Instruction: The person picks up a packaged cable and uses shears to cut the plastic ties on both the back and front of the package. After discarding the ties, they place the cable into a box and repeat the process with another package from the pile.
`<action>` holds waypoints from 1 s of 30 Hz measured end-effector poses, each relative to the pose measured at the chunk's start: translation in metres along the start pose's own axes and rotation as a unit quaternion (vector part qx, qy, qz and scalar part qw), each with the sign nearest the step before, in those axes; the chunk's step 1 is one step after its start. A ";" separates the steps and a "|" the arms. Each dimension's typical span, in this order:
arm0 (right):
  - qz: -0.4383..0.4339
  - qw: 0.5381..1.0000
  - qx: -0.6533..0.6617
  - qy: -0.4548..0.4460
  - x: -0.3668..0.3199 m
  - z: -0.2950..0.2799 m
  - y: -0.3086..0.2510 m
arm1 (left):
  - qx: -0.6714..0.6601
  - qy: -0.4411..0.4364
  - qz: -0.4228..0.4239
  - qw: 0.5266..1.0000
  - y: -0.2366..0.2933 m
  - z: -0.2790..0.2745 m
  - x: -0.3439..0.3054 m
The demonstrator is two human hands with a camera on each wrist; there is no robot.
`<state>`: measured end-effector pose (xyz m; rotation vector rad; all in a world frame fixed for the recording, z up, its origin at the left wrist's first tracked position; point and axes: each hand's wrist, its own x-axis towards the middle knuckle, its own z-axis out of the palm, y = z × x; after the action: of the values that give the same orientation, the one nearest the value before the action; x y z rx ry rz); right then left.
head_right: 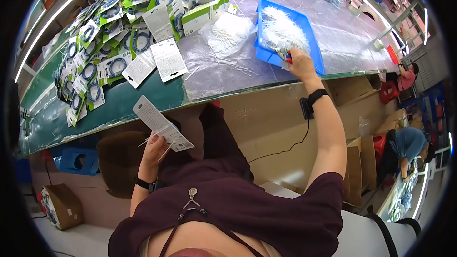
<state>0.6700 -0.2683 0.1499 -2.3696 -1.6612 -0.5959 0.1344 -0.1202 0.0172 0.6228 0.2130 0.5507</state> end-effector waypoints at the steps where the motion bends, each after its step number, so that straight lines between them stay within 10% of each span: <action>1: 0.002 1.000 0.019 0.024 0.008 -0.010 -0.004 | -0.004 -0.001 0.002 1.000 0.000 -0.002 0.000; 10: 0.044 0.991 0.129 -0.012 0.080 -0.058 -0.036 | -0.008 0.027 0.018 0.999 -0.002 -0.015 -0.007; 30: 0.143 0.924 0.326 -0.141 0.179 0.051 -0.344 | 0.044 0.083 0.090 0.991 0.026 -0.014 -0.035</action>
<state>0.4132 0.0261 0.1540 -2.1689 -1.2817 0.3254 0.0898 -0.1151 0.0227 0.6857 0.3417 0.7719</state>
